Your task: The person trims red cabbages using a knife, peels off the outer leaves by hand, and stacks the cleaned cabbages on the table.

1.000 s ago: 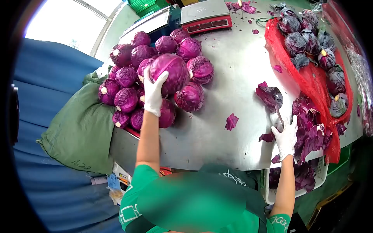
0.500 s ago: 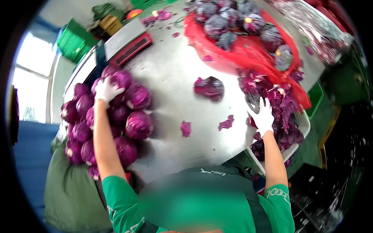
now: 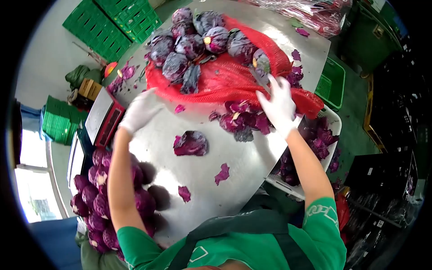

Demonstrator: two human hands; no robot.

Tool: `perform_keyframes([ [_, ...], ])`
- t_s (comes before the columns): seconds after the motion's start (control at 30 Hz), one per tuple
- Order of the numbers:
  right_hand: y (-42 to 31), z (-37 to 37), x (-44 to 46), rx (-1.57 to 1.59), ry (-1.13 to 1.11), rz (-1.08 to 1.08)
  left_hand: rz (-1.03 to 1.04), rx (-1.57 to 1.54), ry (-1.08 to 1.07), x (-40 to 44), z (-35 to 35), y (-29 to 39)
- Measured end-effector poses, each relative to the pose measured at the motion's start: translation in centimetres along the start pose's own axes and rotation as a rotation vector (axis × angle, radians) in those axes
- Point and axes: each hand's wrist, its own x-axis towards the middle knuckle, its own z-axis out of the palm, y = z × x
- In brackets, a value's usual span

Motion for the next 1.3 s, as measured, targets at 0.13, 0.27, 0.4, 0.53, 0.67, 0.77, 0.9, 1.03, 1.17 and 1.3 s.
perform_keyframes([
  [0.13,0.6,3.2,11.6,-0.311,0.070,-0.014,0.363,-0.006,0.033,9.4,8.9,8.7],
  [0.27,10.1,2.3,18.2,-0.303,-0.188,0.387,0.357,0.033,-0.065,9.4,13.0,14.6],
  [0.4,20.4,5.3,20.2,0.200,-0.479,0.506,0.145,-0.290,0.244,0.3,15.3,13.3],
  [0.53,21.3,8.8,21.3,0.513,-0.442,0.371,-0.634,-0.038,0.365,-12.5,22.9,7.1],
  [0.67,21.2,8.4,21.0,0.777,-0.541,0.514,-0.370,-0.620,0.449,-6.8,25.5,13.8],
  [0.77,20.5,7.7,18.8,0.823,-0.420,0.424,-0.257,-0.835,0.363,-0.6,27.9,20.4],
  [0.9,16.9,4.1,17.0,0.728,-0.459,0.404,-0.129,-0.272,-0.094,0.3,24.4,23.1],
  [1.03,14.0,2.0,15.7,0.790,-0.511,0.458,0.041,-0.258,0.432,4.5,16.5,21.2],
  [1.17,12.1,1.4,13.9,0.822,-0.599,0.465,0.284,-0.402,0.383,15.4,14.5,21.4],
  [1.3,12.5,2.8,12.1,0.966,-0.614,0.614,0.361,-0.365,0.196,21.8,19.4,21.1],
])
